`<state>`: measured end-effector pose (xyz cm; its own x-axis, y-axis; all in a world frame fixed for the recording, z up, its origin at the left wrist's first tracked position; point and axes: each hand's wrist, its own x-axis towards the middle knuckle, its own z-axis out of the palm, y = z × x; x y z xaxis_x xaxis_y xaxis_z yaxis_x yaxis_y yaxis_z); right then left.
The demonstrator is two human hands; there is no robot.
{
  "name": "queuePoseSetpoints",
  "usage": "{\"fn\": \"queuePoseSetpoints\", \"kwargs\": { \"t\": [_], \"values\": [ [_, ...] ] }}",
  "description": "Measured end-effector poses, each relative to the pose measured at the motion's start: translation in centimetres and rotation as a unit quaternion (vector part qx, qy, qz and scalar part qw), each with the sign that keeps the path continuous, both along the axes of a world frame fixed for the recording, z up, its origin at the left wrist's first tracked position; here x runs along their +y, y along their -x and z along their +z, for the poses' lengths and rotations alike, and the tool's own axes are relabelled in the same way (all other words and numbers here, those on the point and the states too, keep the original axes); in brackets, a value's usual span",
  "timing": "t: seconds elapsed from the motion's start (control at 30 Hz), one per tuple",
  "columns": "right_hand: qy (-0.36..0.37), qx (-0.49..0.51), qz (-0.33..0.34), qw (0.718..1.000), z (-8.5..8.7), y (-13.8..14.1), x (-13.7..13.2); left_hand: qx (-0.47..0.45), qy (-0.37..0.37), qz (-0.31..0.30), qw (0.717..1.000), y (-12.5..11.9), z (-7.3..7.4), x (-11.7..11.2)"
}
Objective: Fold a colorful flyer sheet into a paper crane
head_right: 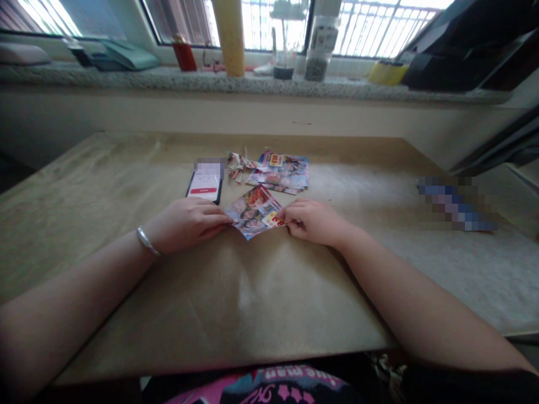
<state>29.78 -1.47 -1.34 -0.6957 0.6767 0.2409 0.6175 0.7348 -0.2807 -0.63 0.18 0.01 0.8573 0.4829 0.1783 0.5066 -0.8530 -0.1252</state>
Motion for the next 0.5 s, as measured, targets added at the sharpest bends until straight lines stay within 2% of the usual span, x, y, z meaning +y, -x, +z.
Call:
{"fn": "queuePoseSetpoints", "kwargs": {
  "t": [0.1, 0.2, 0.37, 0.5],
  "values": [
    [0.031, 0.043, -0.016, 0.998, -0.3, -0.2, 0.3, -0.034, 0.005, 0.034, 0.999, 0.0, -0.5, 0.2],
    [0.027, 0.061, -0.048, 0.997, -0.7, -0.4, 0.6, -0.042, 0.014, 0.092, 0.995, -0.4, -0.6, 0.0],
    [0.022, 0.057, -0.096, 0.993, -0.9, -0.1, 0.9, -0.046, 0.059, 0.178, 0.981, -1.2, -0.3, -0.7],
    [0.009, 0.043, -0.147, 0.988, -1.1, 0.8, 1.0, -0.097, 0.079, 0.233, 0.964, -1.7, -0.4, -1.0]
  ]
}}
